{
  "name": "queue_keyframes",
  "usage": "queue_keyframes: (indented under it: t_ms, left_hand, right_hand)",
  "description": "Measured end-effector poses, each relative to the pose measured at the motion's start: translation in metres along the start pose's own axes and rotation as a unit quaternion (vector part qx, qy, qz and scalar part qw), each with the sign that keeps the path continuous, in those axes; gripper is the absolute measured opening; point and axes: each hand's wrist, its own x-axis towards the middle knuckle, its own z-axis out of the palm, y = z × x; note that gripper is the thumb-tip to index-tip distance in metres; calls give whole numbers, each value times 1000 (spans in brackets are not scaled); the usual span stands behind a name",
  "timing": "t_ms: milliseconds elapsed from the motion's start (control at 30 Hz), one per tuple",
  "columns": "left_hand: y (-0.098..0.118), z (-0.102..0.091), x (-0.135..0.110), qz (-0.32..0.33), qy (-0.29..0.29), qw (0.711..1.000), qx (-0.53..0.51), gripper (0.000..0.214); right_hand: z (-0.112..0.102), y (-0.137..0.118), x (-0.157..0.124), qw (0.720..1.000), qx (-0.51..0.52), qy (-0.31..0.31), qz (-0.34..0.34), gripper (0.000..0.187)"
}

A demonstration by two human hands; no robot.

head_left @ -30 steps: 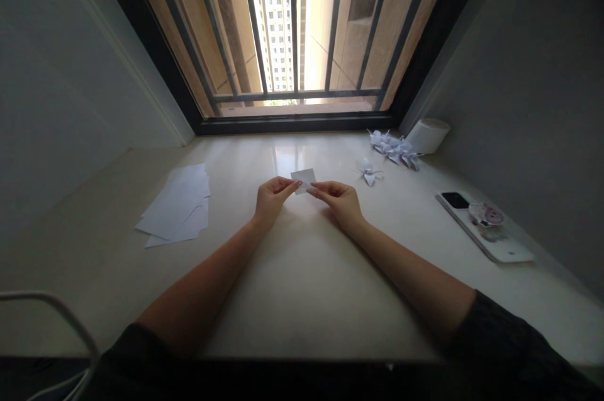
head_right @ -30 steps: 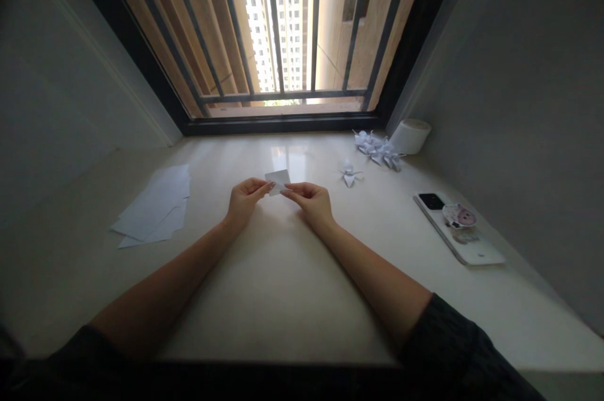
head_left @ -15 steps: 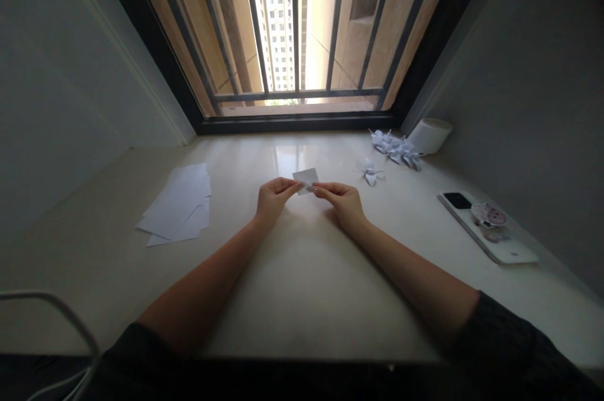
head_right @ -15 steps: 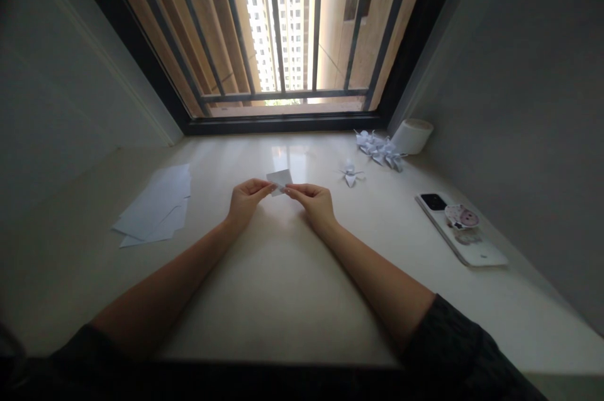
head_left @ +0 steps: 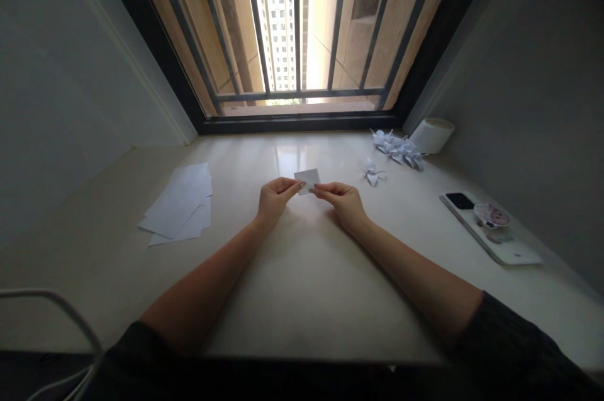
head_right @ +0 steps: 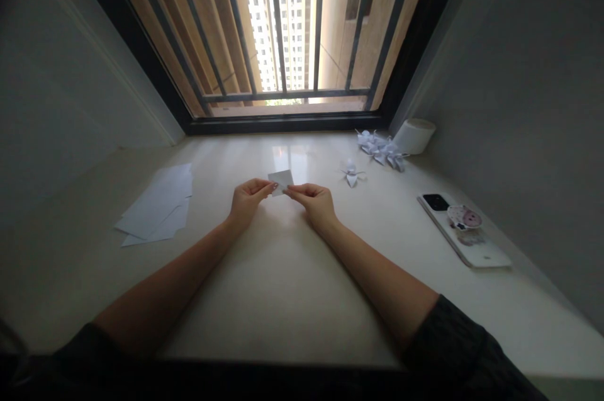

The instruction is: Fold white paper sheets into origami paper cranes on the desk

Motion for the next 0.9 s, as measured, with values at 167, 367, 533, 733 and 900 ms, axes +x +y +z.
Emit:
queue_keyframes:
  t_ms: [167,367,533,733,900]
  left_hand:
    - [-1,0,0,-7,-9,1000,-15,24]
    - [-2,1,0,-10,-8,1000,-26,25]
    - [-1,1,0,-9,0,1000,-21,25]
    - [-4,1,0,-15,-6,1000,-23,25]
    - [-5,0,2,-18,-10,1000,-4,24]
  right_hand:
    - [1,1,0,1000,8,12,-10,23]
    - [2,-2,-2,1000,12,10,-9,26]
    - [2,-2,-3,1000,5,7,-8,28]
    - [4,-2,-3,1000,13,4,-8,27]
    - [3,0,-2,1000,19,5,-11,28]
